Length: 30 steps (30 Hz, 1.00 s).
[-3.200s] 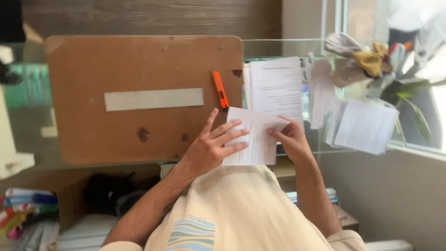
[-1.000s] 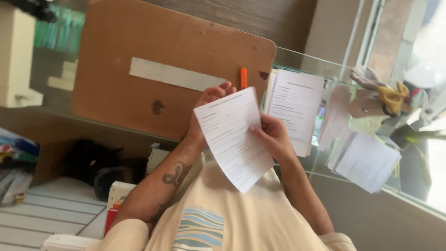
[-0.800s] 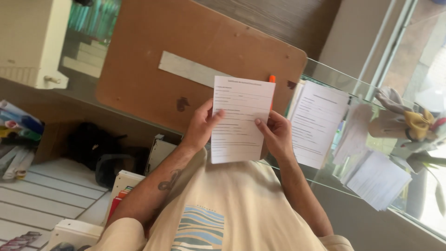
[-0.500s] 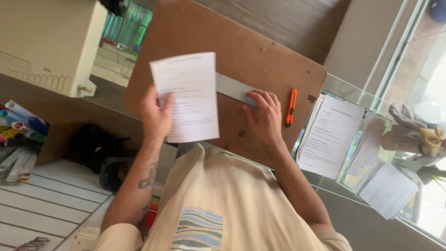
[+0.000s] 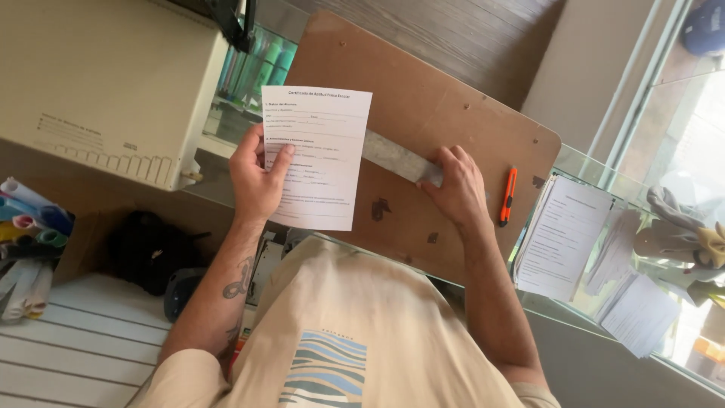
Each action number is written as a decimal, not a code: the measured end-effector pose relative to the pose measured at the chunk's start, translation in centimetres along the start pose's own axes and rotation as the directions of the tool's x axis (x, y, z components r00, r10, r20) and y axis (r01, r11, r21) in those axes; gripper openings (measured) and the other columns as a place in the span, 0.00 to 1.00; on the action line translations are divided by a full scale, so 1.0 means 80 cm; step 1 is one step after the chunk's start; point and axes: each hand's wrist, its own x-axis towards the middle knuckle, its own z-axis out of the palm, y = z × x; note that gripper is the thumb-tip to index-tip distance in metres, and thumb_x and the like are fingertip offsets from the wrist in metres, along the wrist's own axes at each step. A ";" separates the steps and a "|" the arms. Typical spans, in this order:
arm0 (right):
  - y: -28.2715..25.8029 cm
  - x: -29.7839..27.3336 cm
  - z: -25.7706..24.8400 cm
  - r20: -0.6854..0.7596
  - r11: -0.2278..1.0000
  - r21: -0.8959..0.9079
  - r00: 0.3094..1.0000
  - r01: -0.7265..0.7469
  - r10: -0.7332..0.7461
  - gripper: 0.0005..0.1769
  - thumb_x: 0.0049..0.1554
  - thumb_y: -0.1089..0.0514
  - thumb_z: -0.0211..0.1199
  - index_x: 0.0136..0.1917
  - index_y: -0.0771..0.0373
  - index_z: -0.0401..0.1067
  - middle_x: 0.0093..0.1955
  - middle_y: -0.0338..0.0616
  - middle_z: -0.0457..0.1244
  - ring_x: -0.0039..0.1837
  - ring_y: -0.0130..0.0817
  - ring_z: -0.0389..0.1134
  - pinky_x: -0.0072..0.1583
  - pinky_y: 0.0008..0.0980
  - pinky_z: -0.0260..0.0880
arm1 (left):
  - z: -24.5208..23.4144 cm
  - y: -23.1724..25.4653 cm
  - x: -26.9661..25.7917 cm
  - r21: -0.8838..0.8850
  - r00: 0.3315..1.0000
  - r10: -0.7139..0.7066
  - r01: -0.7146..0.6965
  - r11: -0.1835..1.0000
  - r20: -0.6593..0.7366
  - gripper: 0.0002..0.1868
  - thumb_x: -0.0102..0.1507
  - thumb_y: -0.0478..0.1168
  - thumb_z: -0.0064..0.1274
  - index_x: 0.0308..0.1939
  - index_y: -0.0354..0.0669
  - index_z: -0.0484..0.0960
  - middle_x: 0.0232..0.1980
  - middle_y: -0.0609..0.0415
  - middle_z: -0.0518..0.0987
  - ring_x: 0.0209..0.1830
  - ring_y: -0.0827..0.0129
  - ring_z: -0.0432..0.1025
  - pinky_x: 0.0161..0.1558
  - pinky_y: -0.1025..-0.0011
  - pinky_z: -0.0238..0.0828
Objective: The person repeatedly picks up sheets of paper from a stack, places them on a cutting board, aligns a metal ruler, and uses an orange utility knife to trim the edges. The trimmed pieces are set aside, and the process is repeated for multiple sheets.
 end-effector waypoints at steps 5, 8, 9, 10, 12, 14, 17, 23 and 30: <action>0.040 -0.057 0.008 -0.211 0.978 0.100 0.957 -0.182 0.200 0.16 0.72 0.51 0.82 0.71 0.49 0.85 0.63 0.48 0.74 0.67 0.62 0.81 0.67 0.62 0.82 | 0.032 -0.004 0.025 -0.014 0.992 0.042 -0.041 0.999 0.118 0.29 0.79 0.38 0.75 0.82 0.40 0.82 0.63 0.28 0.93 0.60 0.33 0.92 0.57 0.38 0.94; 0.110 -0.098 0.028 -0.374 0.913 0.353 0.864 -0.205 0.338 0.15 0.81 0.60 0.72 0.79 0.55 0.81 0.64 0.54 0.75 0.66 0.56 0.80 0.62 0.58 0.83 | 0.079 0.001 0.025 -0.006 0.975 0.014 -0.013 1.000 0.222 0.39 0.76 0.39 0.76 0.90 0.44 0.78 0.66 0.28 0.94 0.66 0.25 0.91 0.59 0.35 0.93; 0.134 -0.117 0.039 -0.415 0.825 0.548 0.812 -0.136 0.409 0.19 0.84 0.66 0.67 0.85 0.61 0.77 0.64 0.58 0.74 0.63 0.50 0.78 0.57 0.51 0.83 | 0.094 0.008 0.023 0.006 0.962 0.021 -0.024 1.000 0.273 0.44 0.74 0.37 0.76 0.94 0.47 0.76 0.64 0.29 0.96 0.65 0.24 0.91 0.58 0.37 0.93; 0.135 -0.132 0.039 -0.411 0.822 0.551 0.811 -0.142 0.415 0.19 0.84 0.66 0.67 0.85 0.61 0.77 0.64 0.58 0.74 0.63 0.50 0.78 0.57 0.51 0.83 | 0.101 0.014 0.018 0.008 0.960 0.017 -0.020 1.000 0.279 0.44 0.74 0.37 0.76 0.94 0.47 0.76 0.64 0.29 0.96 0.65 0.24 0.91 0.58 0.37 0.93; 0.137 -0.157 0.036 -0.347 0.655 0.751 0.792 -0.087 0.503 0.25 0.85 0.61 0.70 0.91 0.60 0.74 0.65 0.44 0.73 0.65 0.33 0.74 0.57 0.34 0.78 | 0.120 0.028 0.017 0.370 0.924 0.275 -0.361 0.856 0.266 0.54 0.71 0.41 0.82 0.99 0.46 0.71 0.78 0.38 0.93 0.74 0.39 0.88 0.70 0.41 0.90; 0.104 -0.173 0.023 -0.296 0.598 0.795 0.793 -0.105 0.533 0.32 0.81 0.58 0.74 0.93 0.59 0.72 0.69 0.40 0.71 0.65 0.29 0.73 0.53 0.28 0.75 | 0.128 0.014 0.015 0.386 0.834 0.443 -0.547 0.743 0.329 0.40 0.74 0.38 0.75 0.91 0.50 0.81 0.77 0.45 0.91 0.76 0.44 0.85 0.74 0.45 0.85; 0.109 -0.184 0.041 -0.274 0.581 0.805 0.796 -0.118 0.540 0.41 0.73 0.60 0.82 0.94 0.61 0.71 0.73 0.40 0.67 0.65 0.28 0.71 0.48 0.25 0.76 | 0.138 -0.010 -0.012 0.306 0.596 0.583 -0.795 0.523 0.552 0.23 0.75 0.44 0.72 0.76 0.57 0.95 0.75 0.51 0.91 0.83 0.48 0.81 0.86 0.36 0.71; 0.069 -0.166 0.029 -0.454 0.832 0.550 0.812 -0.069 0.367 0.48 0.67 0.58 0.90 0.95 0.65 0.77 0.76 0.55 0.67 0.66 0.42 0.74 0.63 0.42 0.82 | 0.136 -0.037 -0.078 0.251 0.435 0.514 -0.886 0.390 0.739 0.33 0.73 0.58 0.74 0.80 0.53 0.90 0.83 0.45 0.85 0.93 0.44 0.73 0.95 0.14 0.52; -0.003 -0.084 0.029 -0.557 0.955 0.142 0.818 0.262 -0.142 0.27 0.68 0.45 0.94 0.75 0.55 0.93 0.77 0.47 0.79 0.72 0.56 0.80 0.74 0.55 0.80 | 0.103 -0.047 -0.085 0.347 0.513 0.502 -0.853 0.390 0.697 0.34 0.76 0.60 0.71 0.82 0.53 0.89 0.83 0.44 0.84 0.94 0.43 0.73 0.93 0.12 0.55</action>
